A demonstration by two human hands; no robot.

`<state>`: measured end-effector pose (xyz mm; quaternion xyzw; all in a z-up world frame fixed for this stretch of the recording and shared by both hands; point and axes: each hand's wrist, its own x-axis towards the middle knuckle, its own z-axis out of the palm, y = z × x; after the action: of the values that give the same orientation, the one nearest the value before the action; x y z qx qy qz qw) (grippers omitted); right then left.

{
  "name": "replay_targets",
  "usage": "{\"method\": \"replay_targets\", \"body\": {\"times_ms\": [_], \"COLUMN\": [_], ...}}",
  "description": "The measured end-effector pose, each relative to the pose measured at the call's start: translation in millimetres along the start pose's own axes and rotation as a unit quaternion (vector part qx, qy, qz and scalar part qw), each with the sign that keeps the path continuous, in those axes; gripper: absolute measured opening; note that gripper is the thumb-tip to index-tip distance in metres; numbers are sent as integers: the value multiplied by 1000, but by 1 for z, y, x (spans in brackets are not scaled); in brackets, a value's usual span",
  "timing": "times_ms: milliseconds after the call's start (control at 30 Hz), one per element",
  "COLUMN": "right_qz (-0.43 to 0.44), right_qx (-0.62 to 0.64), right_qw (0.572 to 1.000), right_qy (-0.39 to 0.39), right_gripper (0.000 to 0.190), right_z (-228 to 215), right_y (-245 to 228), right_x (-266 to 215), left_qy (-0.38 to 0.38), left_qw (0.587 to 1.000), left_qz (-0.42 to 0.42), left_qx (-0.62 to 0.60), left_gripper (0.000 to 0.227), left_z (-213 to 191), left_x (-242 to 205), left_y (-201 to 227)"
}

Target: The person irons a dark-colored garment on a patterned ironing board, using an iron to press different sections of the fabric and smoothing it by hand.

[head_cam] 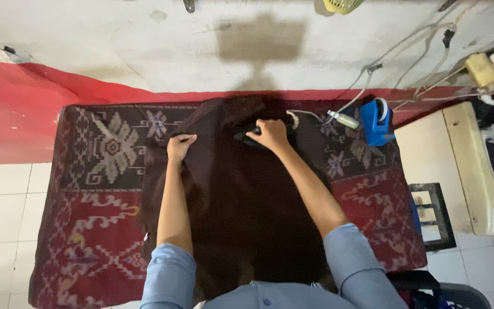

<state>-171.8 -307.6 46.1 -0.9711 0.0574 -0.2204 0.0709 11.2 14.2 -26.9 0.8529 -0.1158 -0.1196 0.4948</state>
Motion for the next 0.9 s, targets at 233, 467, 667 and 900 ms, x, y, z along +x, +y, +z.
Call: {"method": "replay_targets", "body": {"times_ms": [233,467,667,900], "right_qz": [300,305,88,314], "right_qx": [-97,-102,-48,-173], "right_qw": [949,947,991,933], "right_qy": [-7,-23,-90,-24], "right_gripper": [56,55,59,61], "right_z": [-18,-26,-40,-21], "right_y": [83,92,78,123], "right_x": [-14,-21,-26,-14], "left_qy": [13,9,7,15], "left_qw": [1000,999,999,999], "left_qz": [8,23,28,31], "left_qx": [17,29,16,23], "left_gripper": [32,33,33,33], "left_z": [1,3,1,6], "left_x": [-1,-2,-4,-1], "left_y": [-1,-4,-1,-7]}}
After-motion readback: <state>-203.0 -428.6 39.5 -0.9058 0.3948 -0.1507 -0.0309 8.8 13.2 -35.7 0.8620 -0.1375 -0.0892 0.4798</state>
